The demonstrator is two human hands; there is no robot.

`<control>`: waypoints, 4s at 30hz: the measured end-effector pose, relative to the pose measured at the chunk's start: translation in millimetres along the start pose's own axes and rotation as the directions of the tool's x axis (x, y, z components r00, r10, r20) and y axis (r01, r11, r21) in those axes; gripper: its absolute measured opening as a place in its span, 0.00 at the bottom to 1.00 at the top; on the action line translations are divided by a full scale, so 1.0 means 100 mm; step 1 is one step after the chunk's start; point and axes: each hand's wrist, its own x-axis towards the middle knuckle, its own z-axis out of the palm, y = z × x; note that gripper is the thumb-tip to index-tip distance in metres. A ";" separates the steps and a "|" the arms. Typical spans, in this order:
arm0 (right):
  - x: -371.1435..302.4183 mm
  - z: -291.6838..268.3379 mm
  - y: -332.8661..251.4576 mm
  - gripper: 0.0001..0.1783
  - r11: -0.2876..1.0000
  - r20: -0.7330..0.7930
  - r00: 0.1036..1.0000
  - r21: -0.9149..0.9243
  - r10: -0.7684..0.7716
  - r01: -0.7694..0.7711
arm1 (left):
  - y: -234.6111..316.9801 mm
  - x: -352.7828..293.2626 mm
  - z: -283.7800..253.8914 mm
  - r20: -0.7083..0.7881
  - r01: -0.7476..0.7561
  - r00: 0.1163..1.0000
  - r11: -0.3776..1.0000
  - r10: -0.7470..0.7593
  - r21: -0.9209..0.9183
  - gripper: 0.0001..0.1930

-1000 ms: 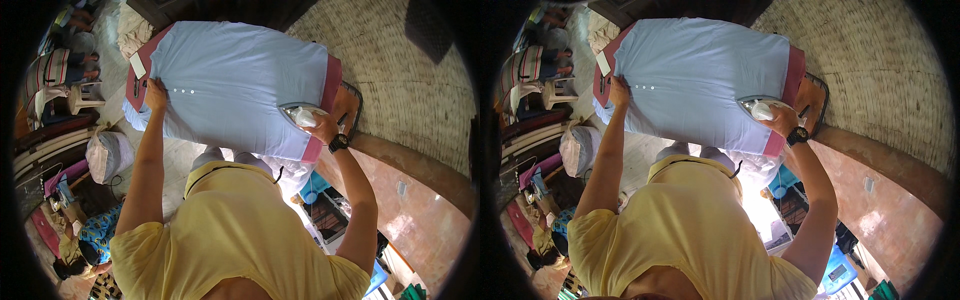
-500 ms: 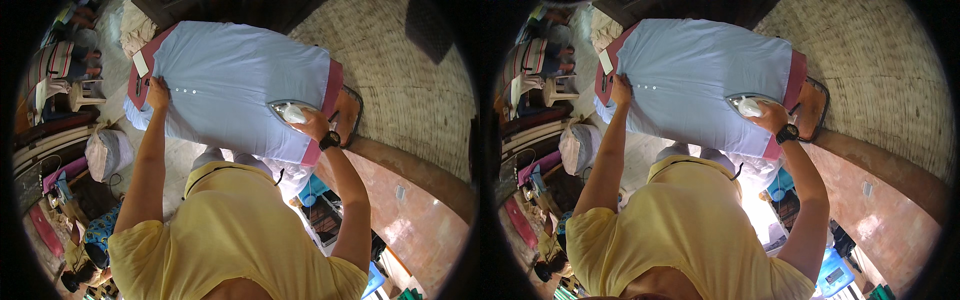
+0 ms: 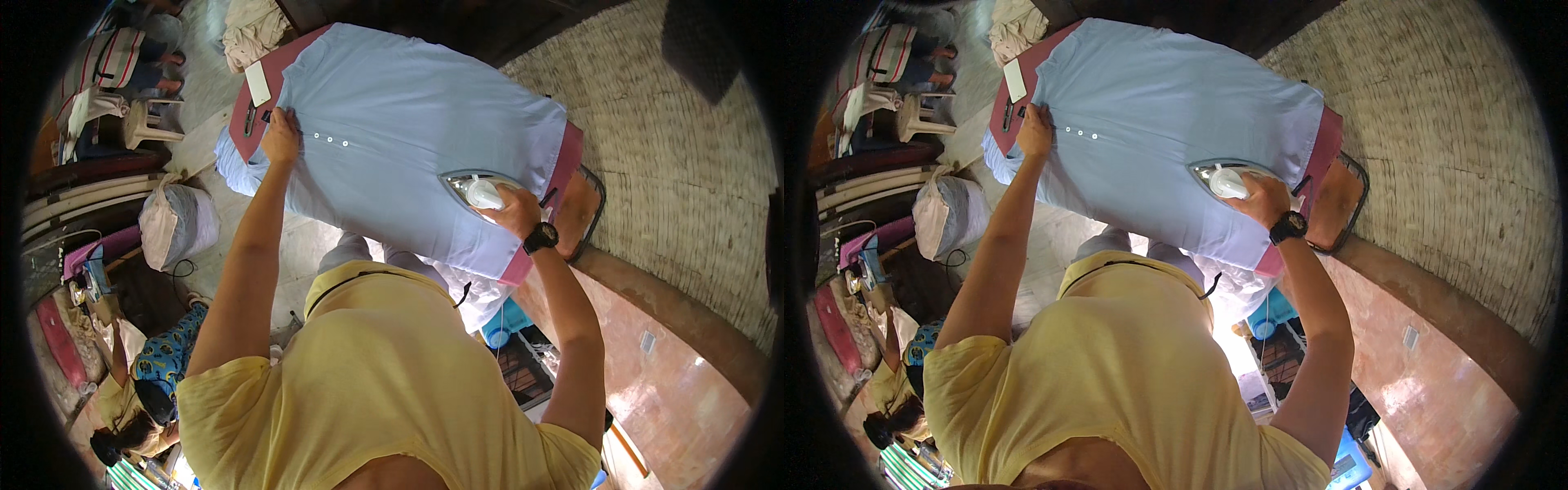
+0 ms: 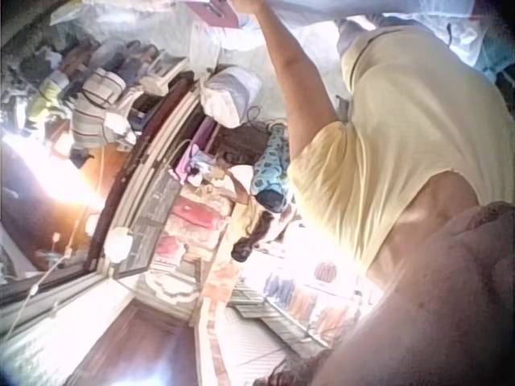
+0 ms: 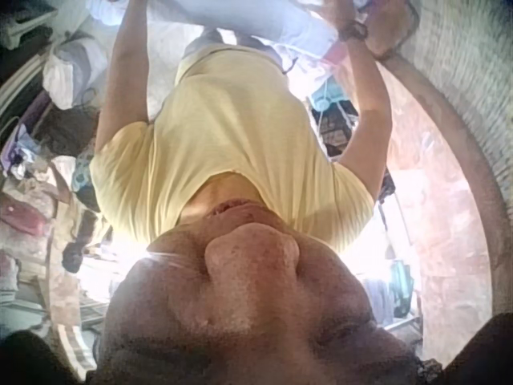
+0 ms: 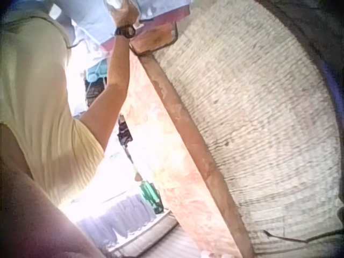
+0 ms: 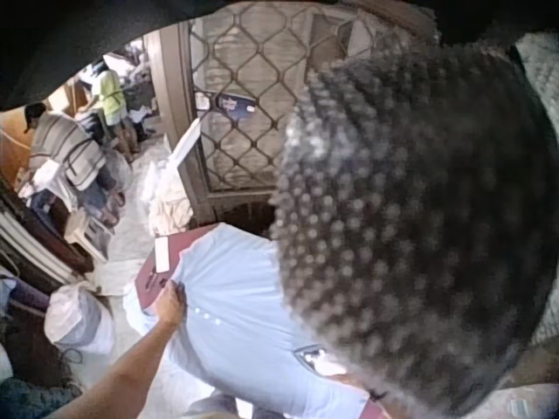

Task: The person irons a light blue shirt on an ironing board, smoothing different sections of the garment and turning it over to press both sides.

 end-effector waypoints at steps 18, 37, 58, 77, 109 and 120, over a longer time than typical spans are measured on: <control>0.39 0.15 -0.28 0.26 0.999 -0.092 0.995 -0.008 0.040 -0.041 | 0.01 0.00 0.03 -0.016 0.030 0.999 0.998 -0.031 -0.062 0.14; 0.70 0.27 -0.55 0.25 1.000 -0.014 1.000 0.018 0.016 -0.016 | -0.02 0.00 0.05 0.029 0.041 0.999 0.997 -0.039 -0.070 0.13; 1.29 0.68 -1.31 0.27 1.000 0.047 0.999 -0.014 0.010 -0.009 | 0.01 0.01 0.03 0.011 0.067 0.998 0.990 -0.066 -0.121 0.12; 1.55 0.78 -1.58 0.30 0.980 0.068 0.978 -0.041 0.195 -0.193 | 0.01 0.00 0.11 0.118 0.150 0.983 0.984 -0.138 -0.097 0.13; 0.21 0.32 -0.48 0.29 0.991 -0.155 0.983 0.101 0.101 -0.086 | 0.04 0.02 0.04 -0.007 0.022 1.000 1.000 -0.023 -0.019 0.15; -0.37 0.23 -0.48 0.32 0.669 -0.196 0.651 0.035 0.733 -0.742 | 0.00 0.00 0.02 -0.052 0.015 0.999 1.000 -0.016 -0.025 0.16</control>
